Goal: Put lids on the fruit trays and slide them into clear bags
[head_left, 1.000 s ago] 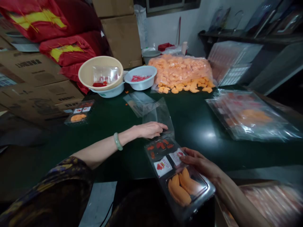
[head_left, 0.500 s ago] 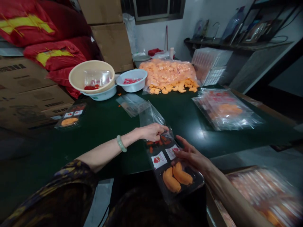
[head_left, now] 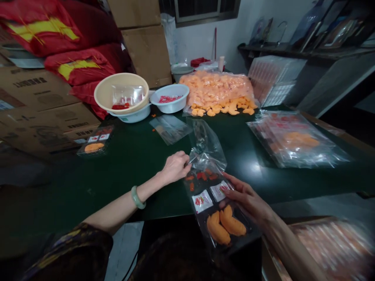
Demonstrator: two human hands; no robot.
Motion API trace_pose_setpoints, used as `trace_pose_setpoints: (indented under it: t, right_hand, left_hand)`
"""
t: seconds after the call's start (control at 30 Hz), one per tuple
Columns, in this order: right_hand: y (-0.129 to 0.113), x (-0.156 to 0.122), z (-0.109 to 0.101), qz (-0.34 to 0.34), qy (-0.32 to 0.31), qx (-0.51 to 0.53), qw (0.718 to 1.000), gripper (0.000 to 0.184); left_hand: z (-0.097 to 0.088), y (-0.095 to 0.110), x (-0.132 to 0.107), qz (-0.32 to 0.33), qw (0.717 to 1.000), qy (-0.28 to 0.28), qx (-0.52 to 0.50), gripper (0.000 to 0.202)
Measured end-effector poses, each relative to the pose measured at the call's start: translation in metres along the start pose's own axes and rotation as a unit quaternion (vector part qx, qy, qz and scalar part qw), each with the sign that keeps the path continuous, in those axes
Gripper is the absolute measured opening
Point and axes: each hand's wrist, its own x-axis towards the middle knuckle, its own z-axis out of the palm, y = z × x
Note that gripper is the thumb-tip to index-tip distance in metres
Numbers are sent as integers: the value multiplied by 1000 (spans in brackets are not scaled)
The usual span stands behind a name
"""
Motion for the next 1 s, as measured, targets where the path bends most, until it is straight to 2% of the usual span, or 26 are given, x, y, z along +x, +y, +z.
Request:
trace_pose_setpoints:
  t: [0.1, 0.17, 0.23, 0.3, 0.33, 0.4, 0.5, 0.57, 0.67, 0.83, 1.0]
  right_hand:
    - [2, -4, 2, -10, 14, 15, 1000, 77]
    - [4, -8, 3, -10, 23, 34, 999, 79]
    - [6, -11, 4, -11, 33, 50, 998, 82]
    - [9, -15, 5, -19, 45, 60, 997, 81]
    - [10, -16, 5, -27, 52, 64, 996, 79]
    - [13, -19, 5, -42, 61, 73, 995, 74]
    - [17, -20, 5, -50, 71, 92, 992, 71]
    - [19, -20, 4, -49, 85, 102, 990, 73]
    - [21, -18, 5, -46, 95, 113, 988, 75]
    - [24, -16, 12, -70, 97, 107, 987, 66]
    - [28, -14, 27, -101, 139, 106, 979, 60]
  left_hand:
    - [7, -3, 0, -73, 988, -36, -130, 21]
    - [12, -5, 1, -97, 958, -58, -264, 20]
    - [15, -5, 1, -125, 915, -78, -377, 17]
    - [16, -4, -3, -149, 883, -92, -436, 17]
    - [17, -2, -6, -153, 879, -88, -442, 18]
    - [17, 4, -14, -145, 901, -33, -407, 16]
    - [18, 16, -28, -115, 943, 98, -297, 16]
    - [19, 24, -38, -108, 952, 139, -251, 17]
    - [19, 31, -49, -107, 956, 151, -227, 18]
    - [8, 39, -63, -87, 955, 199, -203, 13]
    - [1, 48, -78, -76, 951, 178, -241, 9]
